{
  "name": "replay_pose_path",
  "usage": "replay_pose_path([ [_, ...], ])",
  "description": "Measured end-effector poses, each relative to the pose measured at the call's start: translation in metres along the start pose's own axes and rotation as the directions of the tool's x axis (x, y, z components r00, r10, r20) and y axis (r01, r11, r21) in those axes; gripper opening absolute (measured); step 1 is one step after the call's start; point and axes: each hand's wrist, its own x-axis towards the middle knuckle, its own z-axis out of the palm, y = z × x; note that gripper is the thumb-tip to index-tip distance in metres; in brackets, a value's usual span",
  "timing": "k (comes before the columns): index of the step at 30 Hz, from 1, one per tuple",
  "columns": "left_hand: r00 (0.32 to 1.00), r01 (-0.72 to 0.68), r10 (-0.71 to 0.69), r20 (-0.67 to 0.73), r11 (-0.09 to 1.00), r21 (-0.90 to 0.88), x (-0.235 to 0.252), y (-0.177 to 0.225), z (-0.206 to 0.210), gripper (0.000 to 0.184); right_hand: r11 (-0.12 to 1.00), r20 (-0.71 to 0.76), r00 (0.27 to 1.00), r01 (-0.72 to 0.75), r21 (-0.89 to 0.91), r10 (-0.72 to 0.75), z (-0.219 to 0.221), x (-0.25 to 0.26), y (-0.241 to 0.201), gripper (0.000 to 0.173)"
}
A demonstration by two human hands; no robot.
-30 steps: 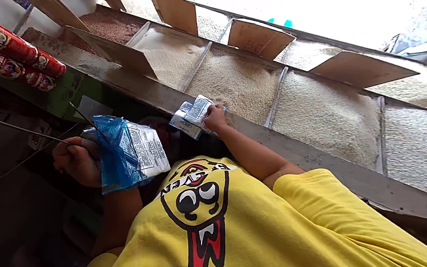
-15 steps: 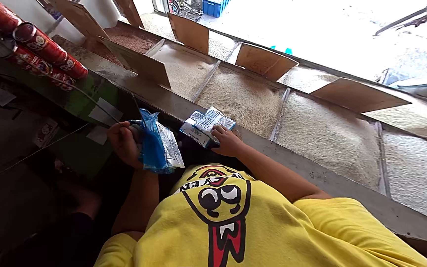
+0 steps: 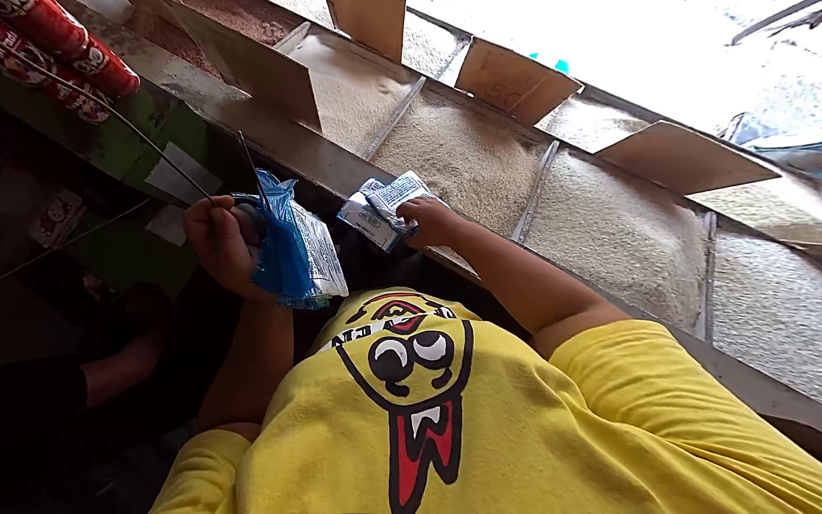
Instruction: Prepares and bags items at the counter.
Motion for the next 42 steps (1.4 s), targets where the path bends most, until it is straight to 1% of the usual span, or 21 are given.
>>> replay_pose_path([
  [2,1.000,-0.019,0.019,0.001,1.000,0.005,0.000,0.001,-0.002,0.025,0.999,0.001,1.000,0.007,-0.041,-0.007,0.000,0.008,0.000,0.037],
  [3,1.000,-0.025,0.025,0.005,1.000,0.012,-0.001,0.001,-0.005,0.024,0.999,0.006,0.999,-0.038,-0.027,0.038,-0.002,0.010,-0.004,0.033],
  [7,1.000,-0.025,0.026,-0.011,0.998,0.049,-0.004,0.006,-0.014,0.024,0.921,0.085,0.925,-0.377,0.099,0.369,-0.014,0.016,-0.035,0.031],
  [10,0.998,-0.010,0.013,-0.053,0.997,0.071,-0.008,0.011,-0.016,0.025,0.870,0.108,0.872,-0.487,0.081,0.478,-0.014,0.019,-0.047,0.047],
  [13,0.997,-0.010,0.017,-0.072,0.996,0.091,-0.012,0.014,-0.017,0.026,0.836,0.134,0.844,-0.534,0.125,0.519,-0.017,0.024,-0.052,0.062],
  [17,0.994,-0.022,0.037,-0.102,0.989,0.145,-0.015,0.019,-0.022,0.025,0.847,0.206,0.866,-0.492,0.201,0.455,-0.012,0.037,-0.034,0.065],
  [20,0.992,-0.027,0.048,-0.118,0.985,0.173,-0.017,0.023,-0.026,0.022,0.834,0.246,0.879,-0.469,0.289,0.409,-0.027,0.039,-0.043,0.045],
  [22,0.989,-0.023,0.049,-0.141,0.983,0.183,-0.018,0.026,-0.027,0.023,0.866,0.170,0.914,-0.404,0.294,0.368,-0.036,0.035,-0.049,0.028],
  [23,0.987,-0.015,0.044,-0.154,0.983,0.182,-0.018,0.028,-0.027,0.023,0.898,0.117,0.935,-0.354,0.260,0.335,-0.040,0.032,-0.052,0.024],
  [24,0.986,-0.006,0.037,-0.165,0.984,0.181,-0.018,0.029,-0.028,0.024,0.933,0.069,0.956,-0.295,0.208,0.286,-0.042,0.028,-0.057,0.026],
  [25,0.985,-0.001,0.032,-0.169,0.984,0.180,-0.019,0.030,-0.030,0.024,0.957,0.036,0.969,-0.248,0.150,0.245,-0.044,0.022,-0.065,0.034],
  [27,0.986,0.001,0.030,-0.166,0.983,0.181,-0.019,0.031,-0.031,0.024,0.981,0.006,0.981,-0.192,0.016,0.192,-0.042,0.012,-0.079,0.060],
  [28,0.986,0.003,0.028,-0.163,0.982,0.188,-0.020,0.031,-0.032,0.023,0.986,-0.003,0.988,-0.154,-0.062,0.155,-0.038,0.008,-0.081,0.065],
  [29,0.986,0.005,0.028,-0.164,0.981,0.195,-0.020,0.030,-0.032,0.023,0.986,-0.024,0.994,-0.108,-0.130,0.106,-0.034,0.004,-0.081,0.060],
  [31,0.985,0.007,0.028,-0.171,0.979,0.202,-0.020,0.030,-0.031,0.023,0.975,-0.085,0.996,-0.003,-0.224,-0.017,-0.026,-0.004,-0.075,0.031],
  [32,0.985,0.010,0.026,-0.172,0.979,0.205,-0.020,0.030,-0.030,0.024,0.965,-0.107,0.992,0.030,-0.261,-0.060,-0.022,-0.007,-0.071,0.021],
  [33,0.985,0.014,0.021,-0.171,0.979,0.205,-0.020,0.030,-0.029,0.024,0.955,-0.142,0.985,0.049,-0.293,-0.094,-0.019,-0.010,-0.068,0.017],
  [36,0.989,0.021,0.007,-0.151,0.983,0.182,-0.019,0.027,-0.027,0.024,0.943,-0.261,0.957,0.037,-0.330,-0.129,-0.012,-0.017,-0.061,0.019],
  [38,0.992,0.030,-0.010,-0.126,0.986,0.161,-0.019,0.025,-0.024,0.024,0.945,-0.288,0.952,0.001,-0.328,-0.101,-0.011,-0.020,-0.054,0.024],
  [40,0.994,0.021,-0.006,-0.105,0.990,0.139,-0.017,0.022,-0.022,0.024,0.946,-0.246,0.965,0.010,-0.324,-0.094,-0.008,-0.020,-0.040,0.024],
  [42,0.996,0.017,-0.004,-0.094,0.991,0.136,-0.017,0.020,-0.020,0.023,0.963,-0.149,0.987,0.018,-0.268,-0.060,0.001,-0.024,-0.026,0.022],
])
